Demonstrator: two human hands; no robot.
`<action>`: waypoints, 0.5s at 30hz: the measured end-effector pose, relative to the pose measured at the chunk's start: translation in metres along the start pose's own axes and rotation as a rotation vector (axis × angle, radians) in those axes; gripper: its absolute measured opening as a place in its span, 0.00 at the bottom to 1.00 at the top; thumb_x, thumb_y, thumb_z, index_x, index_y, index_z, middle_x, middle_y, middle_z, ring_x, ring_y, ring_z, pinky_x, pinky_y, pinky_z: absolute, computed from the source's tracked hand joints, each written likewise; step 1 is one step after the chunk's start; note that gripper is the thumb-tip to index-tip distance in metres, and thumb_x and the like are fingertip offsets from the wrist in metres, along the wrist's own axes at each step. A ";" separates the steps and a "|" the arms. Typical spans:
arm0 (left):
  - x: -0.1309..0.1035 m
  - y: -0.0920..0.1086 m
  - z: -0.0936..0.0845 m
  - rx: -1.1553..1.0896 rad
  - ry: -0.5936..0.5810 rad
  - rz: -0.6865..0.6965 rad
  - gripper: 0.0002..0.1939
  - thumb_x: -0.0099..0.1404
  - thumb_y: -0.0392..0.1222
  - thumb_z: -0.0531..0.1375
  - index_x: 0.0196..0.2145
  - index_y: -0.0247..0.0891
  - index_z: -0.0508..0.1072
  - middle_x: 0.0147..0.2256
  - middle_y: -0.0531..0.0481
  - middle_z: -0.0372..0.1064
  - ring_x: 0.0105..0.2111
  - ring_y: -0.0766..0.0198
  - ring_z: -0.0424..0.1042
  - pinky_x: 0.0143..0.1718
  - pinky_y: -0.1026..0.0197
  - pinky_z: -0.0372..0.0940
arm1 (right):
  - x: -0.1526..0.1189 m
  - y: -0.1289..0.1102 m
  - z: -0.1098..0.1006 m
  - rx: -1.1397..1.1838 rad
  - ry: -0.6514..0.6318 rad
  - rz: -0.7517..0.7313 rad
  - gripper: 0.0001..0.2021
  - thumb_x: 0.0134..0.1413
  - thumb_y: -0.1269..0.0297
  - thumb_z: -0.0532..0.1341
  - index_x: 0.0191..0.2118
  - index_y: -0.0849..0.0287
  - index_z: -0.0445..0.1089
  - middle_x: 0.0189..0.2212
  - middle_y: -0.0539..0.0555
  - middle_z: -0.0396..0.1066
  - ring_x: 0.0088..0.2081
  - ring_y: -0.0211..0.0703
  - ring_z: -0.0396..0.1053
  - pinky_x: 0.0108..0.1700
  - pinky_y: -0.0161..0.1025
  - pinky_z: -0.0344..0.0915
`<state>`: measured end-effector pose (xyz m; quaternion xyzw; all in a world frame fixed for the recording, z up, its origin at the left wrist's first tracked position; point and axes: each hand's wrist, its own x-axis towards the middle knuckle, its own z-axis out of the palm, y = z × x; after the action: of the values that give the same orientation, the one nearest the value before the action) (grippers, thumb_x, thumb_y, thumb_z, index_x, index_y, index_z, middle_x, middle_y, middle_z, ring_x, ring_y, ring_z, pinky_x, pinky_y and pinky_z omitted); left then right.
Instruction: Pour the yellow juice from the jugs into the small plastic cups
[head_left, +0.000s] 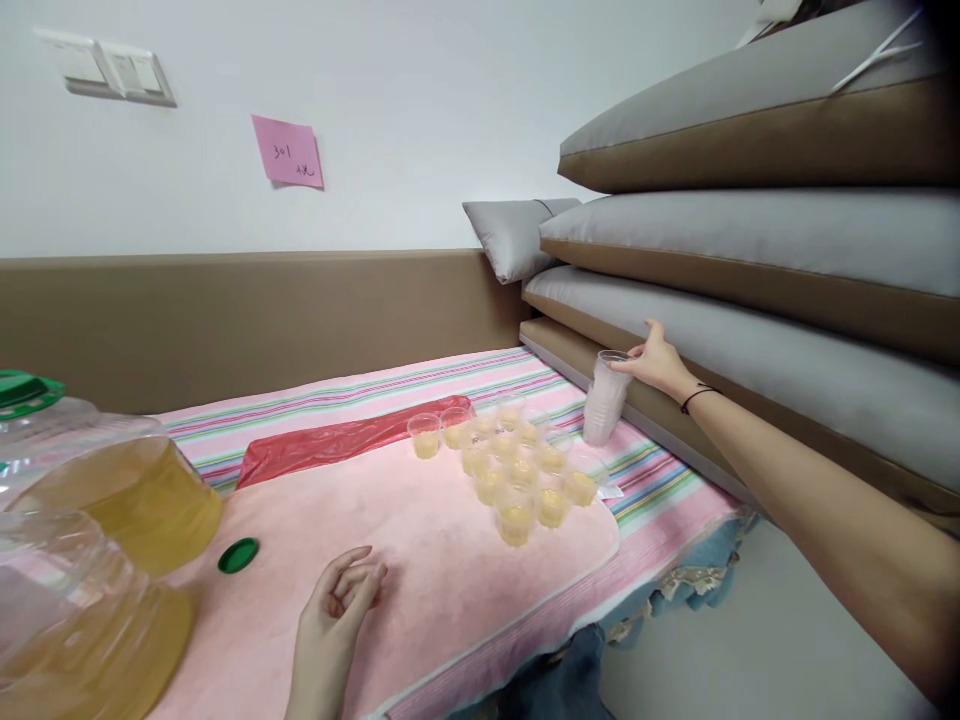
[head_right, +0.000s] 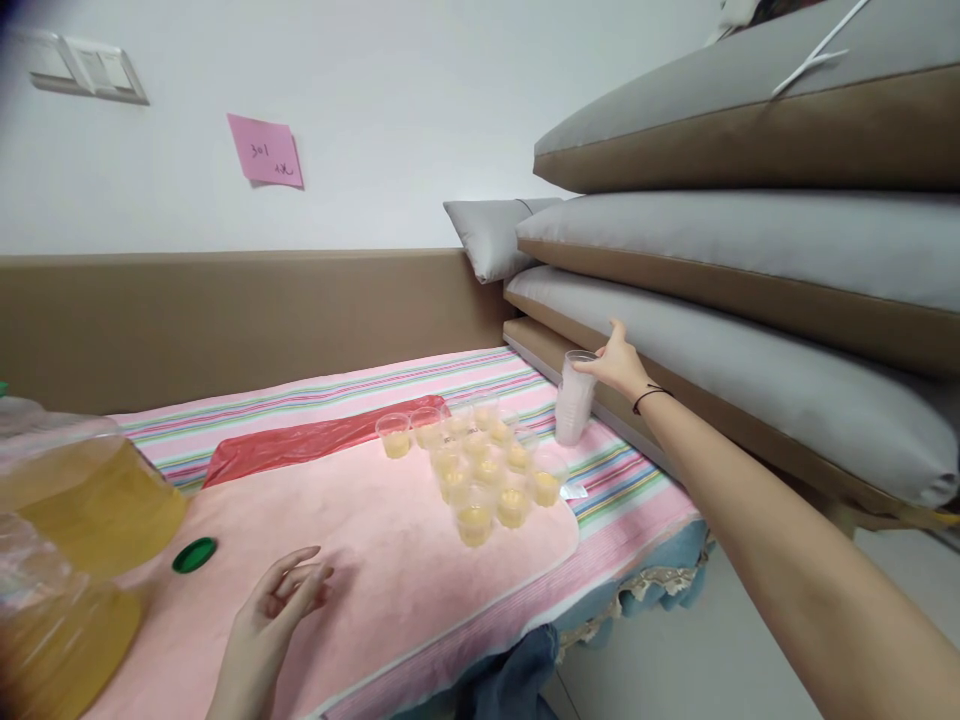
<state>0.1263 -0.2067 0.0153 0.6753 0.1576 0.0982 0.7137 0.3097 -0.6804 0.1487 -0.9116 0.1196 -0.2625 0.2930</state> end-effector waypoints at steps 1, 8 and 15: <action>0.000 0.000 0.000 -0.003 0.000 0.000 0.37 0.35 0.61 0.73 0.40 0.37 0.73 0.28 0.48 0.76 0.29 0.59 0.73 0.32 0.60 0.70 | -0.001 -0.001 0.000 -0.004 -0.004 0.000 0.54 0.40 0.56 0.69 0.68 0.74 0.41 0.40 0.64 0.73 0.38 0.44 0.69 0.42 0.40 0.60; 0.000 -0.001 -0.001 -0.018 -0.016 0.022 0.37 0.38 0.61 0.72 0.41 0.35 0.71 0.26 0.51 0.74 0.28 0.61 0.71 0.32 0.61 0.69 | -0.002 -0.004 -0.006 -0.056 -0.038 0.012 0.55 0.41 0.57 0.69 0.69 0.71 0.38 0.39 0.60 0.73 0.38 0.45 0.69 0.42 0.39 0.61; 0.001 -0.006 -0.003 -0.015 -0.047 0.058 0.32 0.44 0.57 0.71 0.42 0.35 0.71 0.27 0.51 0.74 0.28 0.61 0.71 0.32 0.60 0.69 | 0.004 -0.008 -0.009 -0.090 -0.061 0.020 0.57 0.40 0.59 0.72 0.69 0.69 0.36 0.41 0.59 0.73 0.40 0.46 0.69 0.42 0.38 0.62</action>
<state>0.1264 -0.2041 0.0094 0.6764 0.1204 0.1043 0.7191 0.3086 -0.6799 0.1620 -0.9301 0.1314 -0.2262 0.2577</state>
